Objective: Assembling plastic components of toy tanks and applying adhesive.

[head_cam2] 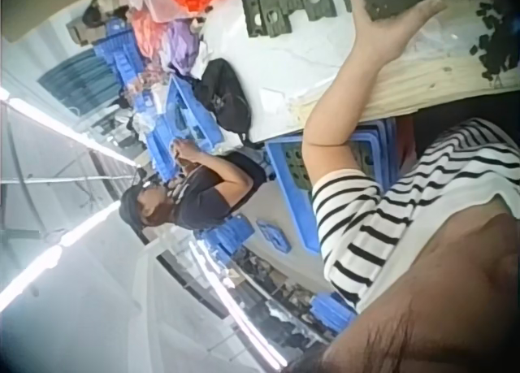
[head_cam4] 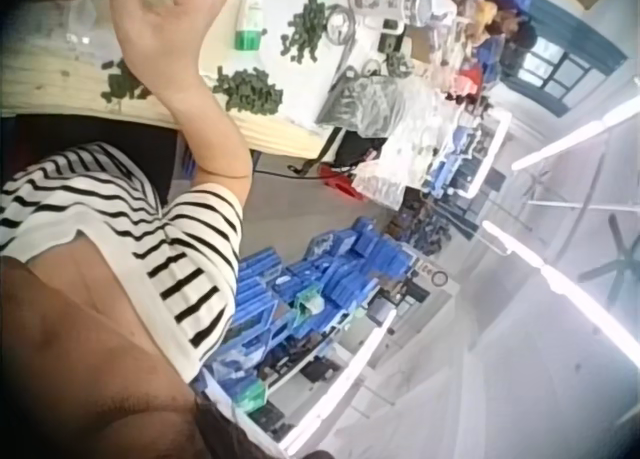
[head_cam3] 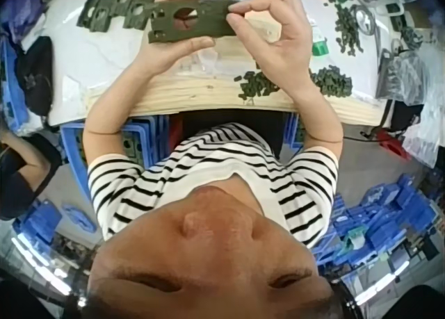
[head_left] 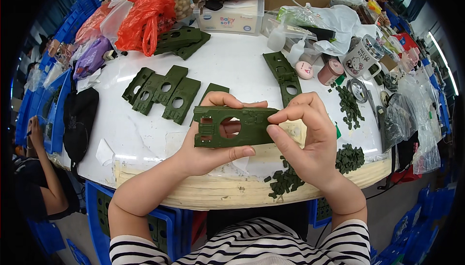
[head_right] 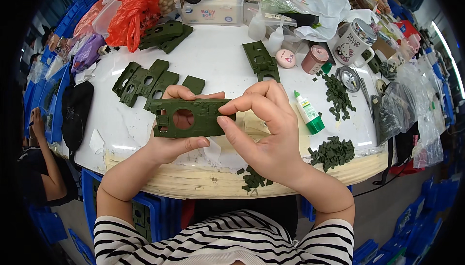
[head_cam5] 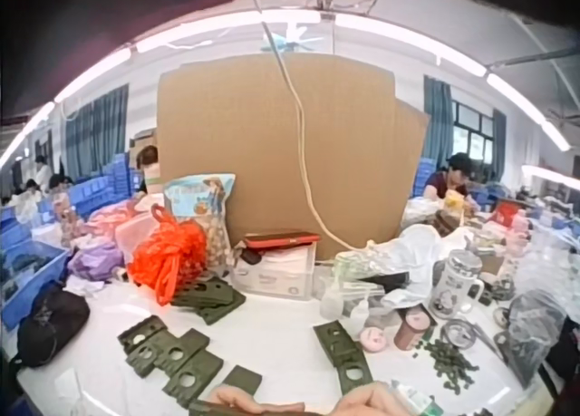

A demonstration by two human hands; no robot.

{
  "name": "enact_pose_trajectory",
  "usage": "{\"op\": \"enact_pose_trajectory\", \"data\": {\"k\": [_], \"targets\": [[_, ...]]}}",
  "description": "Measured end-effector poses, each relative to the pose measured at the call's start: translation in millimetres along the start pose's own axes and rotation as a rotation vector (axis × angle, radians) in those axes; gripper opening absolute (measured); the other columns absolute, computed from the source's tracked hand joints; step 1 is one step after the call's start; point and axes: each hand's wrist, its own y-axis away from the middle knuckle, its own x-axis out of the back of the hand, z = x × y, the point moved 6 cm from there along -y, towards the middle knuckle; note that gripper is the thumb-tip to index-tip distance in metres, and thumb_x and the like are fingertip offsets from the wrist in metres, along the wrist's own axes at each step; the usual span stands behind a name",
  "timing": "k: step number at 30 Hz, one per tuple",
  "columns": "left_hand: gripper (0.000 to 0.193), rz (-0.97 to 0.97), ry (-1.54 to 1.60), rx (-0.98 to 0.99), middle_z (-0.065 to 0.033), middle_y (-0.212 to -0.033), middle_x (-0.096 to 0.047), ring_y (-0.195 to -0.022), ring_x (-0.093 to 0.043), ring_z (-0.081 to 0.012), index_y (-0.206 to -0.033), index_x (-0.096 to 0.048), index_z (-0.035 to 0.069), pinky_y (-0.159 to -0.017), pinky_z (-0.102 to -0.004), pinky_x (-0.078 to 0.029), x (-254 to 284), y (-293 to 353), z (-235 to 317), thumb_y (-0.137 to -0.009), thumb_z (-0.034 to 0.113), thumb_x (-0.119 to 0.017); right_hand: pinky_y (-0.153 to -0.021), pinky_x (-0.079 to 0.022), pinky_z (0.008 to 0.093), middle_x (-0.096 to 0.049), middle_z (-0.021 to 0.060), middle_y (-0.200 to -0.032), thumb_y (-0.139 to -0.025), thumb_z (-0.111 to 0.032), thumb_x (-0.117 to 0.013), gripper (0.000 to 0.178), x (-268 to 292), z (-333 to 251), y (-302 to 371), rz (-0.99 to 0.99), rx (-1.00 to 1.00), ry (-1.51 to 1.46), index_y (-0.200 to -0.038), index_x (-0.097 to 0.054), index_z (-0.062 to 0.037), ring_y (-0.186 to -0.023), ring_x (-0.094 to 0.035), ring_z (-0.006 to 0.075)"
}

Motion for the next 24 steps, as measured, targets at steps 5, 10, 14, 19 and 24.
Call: {"op": "enact_pose_trajectory", "data": {"k": [5, 10, 14, 19, 24], "targets": [[0.058, -0.021, -0.019, -0.012, -0.0238, -0.140, -0.042, -0.129, -0.047, -0.0255, -0.119, -0.034, 0.012, -0.097, -0.0344, -0.050, -1.2, 2.5, -0.5, -0.079, -0.006, -0.072, -0.073, -0.038, 0.0275, -0.050, 0.0050, -0.086, -0.075, -0.007, -0.074, 0.013, -1.0, 1.2, 0.6, 0.021, -0.009, 0.041, -0.086, -0.067, -0.0048, -0.082, -0.048, 0.0169], [0.054, -0.026, -0.163, -0.111, -0.0236, -0.136, -0.045, -0.133, -0.043, -0.0281, -0.118, -0.035, 0.009, -0.096, -0.0335, -0.050, -5.4, 4.1, 2.8, -0.080, -0.008, -0.070, -0.072, -0.037, 0.0282, -0.051, 0.0046, -0.083, -0.075, -0.008, -0.074, 0.011, -2.9, 4.6, 0.7, 0.024, -0.028, 0.056, -0.083, -0.066, -0.0046, -0.081, -0.047, 0.0174], [0.053, -0.025, -0.227, -0.142, -0.0236, -0.133, -0.046, -0.134, -0.041, -0.0301, -0.117, -0.036, 0.008, -0.094, -0.0326, -0.051, -7.9, 6.1, 5.5, -0.079, -0.009, -0.069, -0.071, -0.037, 0.0285, -0.051, 0.0043, -0.082, -0.075, -0.008, -0.074, 0.011, -4.3, 6.1, 1.1, 0.010, -0.053, 0.038, -0.082, -0.066, -0.0045, -0.080, -0.047, 0.0175], [0.053, -0.066, -0.342, -0.236, -0.0242, -0.134, -0.046, -0.134, -0.042, -0.0304, -0.117, -0.035, 0.008, -0.093, -0.0322, -0.052, -7.6, 5.0, 6.7, -0.079, -0.010, -0.068, -0.071, -0.037, 0.0287, -0.052, 0.0045, -0.082, -0.076, -0.007, -0.073, 0.010, -4.8, 6.8, 1.5, -0.015, -0.052, 0.025, -0.082, -0.066, -0.0048, -0.080, -0.047, 0.0175], [0.054, -0.019, -0.182, -0.100, -0.0235, -0.137, -0.043, -0.131, -0.045, -0.0279, -0.118, -0.035, 0.010, -0.095, -0.0338, -0.052, -8.0, 5.9, 3.9, -0.079, -0.010, -0.069, -0.072, -0.037, 0.0289, -0.052, 0.0045, -0.083, -0.074, -0.005, -0.074, 0.013, -3.3, 3.5, -0.5, 0.032, -0.012, 0.052, -0.083, -0.065, -0.0050, -0.081, -0.047, 0.0187]]}}
